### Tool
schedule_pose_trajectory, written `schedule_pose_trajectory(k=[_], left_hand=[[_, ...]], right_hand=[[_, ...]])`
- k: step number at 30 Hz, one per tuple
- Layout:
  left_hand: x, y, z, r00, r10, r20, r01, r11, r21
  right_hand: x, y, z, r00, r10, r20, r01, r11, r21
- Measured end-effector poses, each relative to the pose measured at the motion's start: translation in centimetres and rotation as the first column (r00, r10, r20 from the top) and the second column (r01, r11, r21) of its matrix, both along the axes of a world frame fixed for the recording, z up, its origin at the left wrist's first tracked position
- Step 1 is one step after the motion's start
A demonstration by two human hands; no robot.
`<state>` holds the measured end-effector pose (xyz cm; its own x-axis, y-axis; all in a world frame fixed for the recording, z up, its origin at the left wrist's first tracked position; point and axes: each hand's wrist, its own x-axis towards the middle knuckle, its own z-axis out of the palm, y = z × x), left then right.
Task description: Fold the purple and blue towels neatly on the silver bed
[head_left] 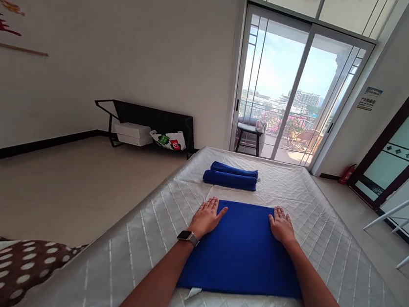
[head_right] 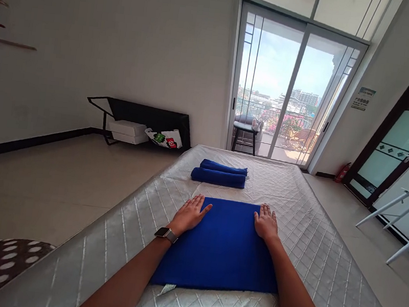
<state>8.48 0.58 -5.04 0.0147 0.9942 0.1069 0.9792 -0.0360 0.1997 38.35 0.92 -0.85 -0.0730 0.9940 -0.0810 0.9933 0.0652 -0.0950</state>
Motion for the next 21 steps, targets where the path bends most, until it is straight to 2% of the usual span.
schedule_pose_trajectory(k=[6, 9, 13, 17, 21], left_hand=[[0.1, 0.3, -0.1, 1.0, 0.005, 0.004, -0.005, 1.0, 0.004], [0.1, 0.7, -0.5, 1.0, -0.006, -0.017, 0.007, 0.999, 0.035], [0.4, 0.9, -0.8, 1.0, -0.001, -0.014, 0.001, 0.999, 0.052], [0.1, 0.5, -0.2, 1.0, 0.012, -0.008, -0.011, 0.997, 0.081], [1.2, -0.3, 1.0, 0.999, -0.01, -0.033, 0.017, 0.979, 0.202]], right_hand=[[-0.3, -1.4, 1.3, 0.996, 0.01, 0.089, -0.015, 0.998, 0.059], [0.2, -3.9, 1.4, 0.992, 0.059, 0.108, -0.067, 0.995, 0.075], [1.4, -8.4, 0.6, 0.993, 0.095, 0.066, -0.097, 0.995, 0.034], [1.6, -11.2, 0.1, 0.998, 0.055, 0.016, -0.055, 0.998, 0.003], [1.1, -11.6, 0.4, 0.999, 0.031, -0.033, -0.031, 1.0, 0.001]])
